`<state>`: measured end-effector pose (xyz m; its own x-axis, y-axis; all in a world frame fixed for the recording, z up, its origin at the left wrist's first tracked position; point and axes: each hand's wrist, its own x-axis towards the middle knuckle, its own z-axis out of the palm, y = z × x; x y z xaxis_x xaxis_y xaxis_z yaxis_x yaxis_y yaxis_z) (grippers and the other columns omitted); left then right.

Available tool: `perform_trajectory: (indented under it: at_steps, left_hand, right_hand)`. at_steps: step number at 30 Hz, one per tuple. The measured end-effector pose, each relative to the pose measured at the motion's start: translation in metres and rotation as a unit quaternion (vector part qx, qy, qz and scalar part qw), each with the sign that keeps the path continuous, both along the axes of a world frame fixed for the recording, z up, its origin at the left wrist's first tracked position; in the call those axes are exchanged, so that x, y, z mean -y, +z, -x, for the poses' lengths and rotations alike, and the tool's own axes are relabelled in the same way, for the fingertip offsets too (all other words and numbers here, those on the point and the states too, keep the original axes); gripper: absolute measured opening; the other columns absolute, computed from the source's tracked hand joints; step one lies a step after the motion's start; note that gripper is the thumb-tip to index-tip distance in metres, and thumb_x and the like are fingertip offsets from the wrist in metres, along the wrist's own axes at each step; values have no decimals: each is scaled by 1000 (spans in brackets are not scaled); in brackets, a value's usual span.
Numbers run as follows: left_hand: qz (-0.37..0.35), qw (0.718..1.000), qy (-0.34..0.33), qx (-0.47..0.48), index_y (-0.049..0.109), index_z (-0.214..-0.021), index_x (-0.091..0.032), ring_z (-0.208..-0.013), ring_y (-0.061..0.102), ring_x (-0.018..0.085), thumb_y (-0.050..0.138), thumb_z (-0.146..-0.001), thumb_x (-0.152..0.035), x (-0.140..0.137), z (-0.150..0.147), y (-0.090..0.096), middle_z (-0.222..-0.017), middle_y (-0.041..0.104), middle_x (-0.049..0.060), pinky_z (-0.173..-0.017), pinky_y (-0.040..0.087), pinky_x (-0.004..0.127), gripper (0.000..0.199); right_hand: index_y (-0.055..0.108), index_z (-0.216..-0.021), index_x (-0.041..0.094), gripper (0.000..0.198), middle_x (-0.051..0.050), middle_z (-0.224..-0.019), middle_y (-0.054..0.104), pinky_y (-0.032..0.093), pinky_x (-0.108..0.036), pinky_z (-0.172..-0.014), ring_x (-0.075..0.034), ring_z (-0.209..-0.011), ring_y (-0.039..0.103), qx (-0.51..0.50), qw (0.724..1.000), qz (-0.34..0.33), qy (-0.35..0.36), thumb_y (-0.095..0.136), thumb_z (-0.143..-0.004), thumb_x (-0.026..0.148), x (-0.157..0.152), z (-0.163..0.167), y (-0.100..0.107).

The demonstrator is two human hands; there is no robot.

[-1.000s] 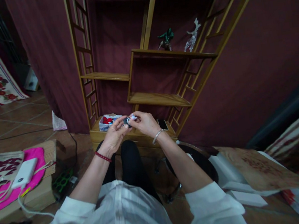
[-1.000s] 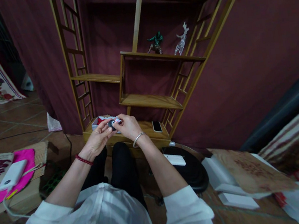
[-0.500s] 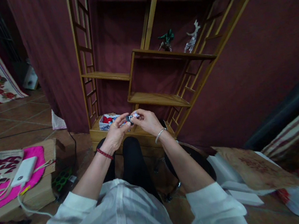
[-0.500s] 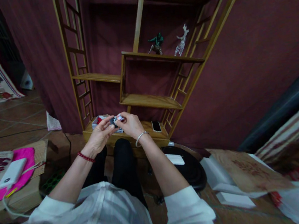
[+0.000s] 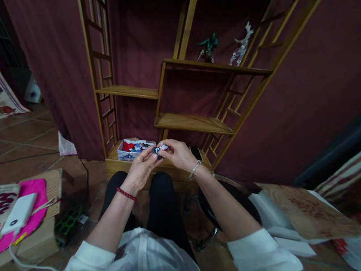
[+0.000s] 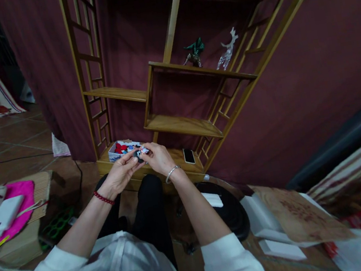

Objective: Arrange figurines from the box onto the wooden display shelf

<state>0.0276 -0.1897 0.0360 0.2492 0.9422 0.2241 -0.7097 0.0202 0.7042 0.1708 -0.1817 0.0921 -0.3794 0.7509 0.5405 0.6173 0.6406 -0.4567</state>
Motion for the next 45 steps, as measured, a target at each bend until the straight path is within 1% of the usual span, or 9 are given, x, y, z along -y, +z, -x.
perform_trajectory:
  at_steps: [5,12,16,20,24,28,33,41,45]
  left_hand:
    - [-3,1000,-25,7,62,-103,-14,-102,55,19,63,-72,-11,-5,-2,4,-110,61,8,-97,39,40,31]
    - [3,998,-55,13,63,-101,-13,-97,58,17,61,-75,-13,-12,-1,1,-104,64,7,-97,39,40,27]
    - [1,996,-80,25,63,-99,-12,-98,58,19,59,-77,-15,-17,1,-5,-101,65,7,-98,39,40,22]
    - [24,994,-105,31,64,-96,-10,-95,60,21,59,-77,-17,-23,4,-9,-99,66,8,-96,40,40,20]
    - [43,993,-102,35,65,-90,-10,-90,62,20,60,-76,-17,-29,8,-10,-94,67,8,-93,42,39,16]
    - [37,993,-104,31,66,-86,-11,-84,63,19,60,-76,-21,-36,11,-11,-88,68,7,-89,45,36,15]
    - [39,993,-111,26,65,-89,-12,-84,63,19,59,-77,-22,-49,11,-10,-90,67,7,-89,44,36,17]
    - [44,988,-145,14,65,-91,-12,-87,62,20,59,-77,-22,-71,-1,4,-94,67,8,-89,44,35,18]
    - [51,988,-142,14,65,-90,-13,-83,63,18,58,-78,-21,-80,-7,13,-89,68,6,-89,44,35,16]
  right_hand:
    - [61,-93,18,17,-2,-82,58,40,-21,-64,-11,-69,52,45,998,-3,35,57,-76,21,-7,-6,11]
    - [61,-92,16,16,-3,-82,57,39,-22,-66,-12,-72,51,112,991,7,75,56,-78,19,-14,-9,25]
    - [61,-93,15,16,-3,-82,57,39,-22,-66,-12,-73,51,139,985,18,100,56,-78,19,-21,-10,27]
    - [61,-92,15,15,-3,-84,57,40,-21,-64,-11,-72,51,146,980,36,128,55,-79,20,-31,-9,25]
    - [61,-91,16,14,-3,-85,57,40,-21,-64,-11,-71,51,162,974,45,151,55,-79,20,-41,-5,25]
    - [60,-92,16,14,-4,-85,57,41,-22,-68,-12,-75,52,177,968,35,175,55,-79,21,-52,-1,29]
    - [60,-93,17,15,-4,-85,57,41,-23,-71,-13,-78,52,208,955,23,212,52,-82,21,-66,-3,36]
    - [59,-96,18,18,-3,-88,58,41,-22,-70,-13,-77,52,219,952,42,208,53,-81,25,-84,-22,50]
    - [57,-101,19,24,-3,-91,58,42,-21,-67,-12,-75,53,194,964,52,173,57,-78,27,-93,-29,53]
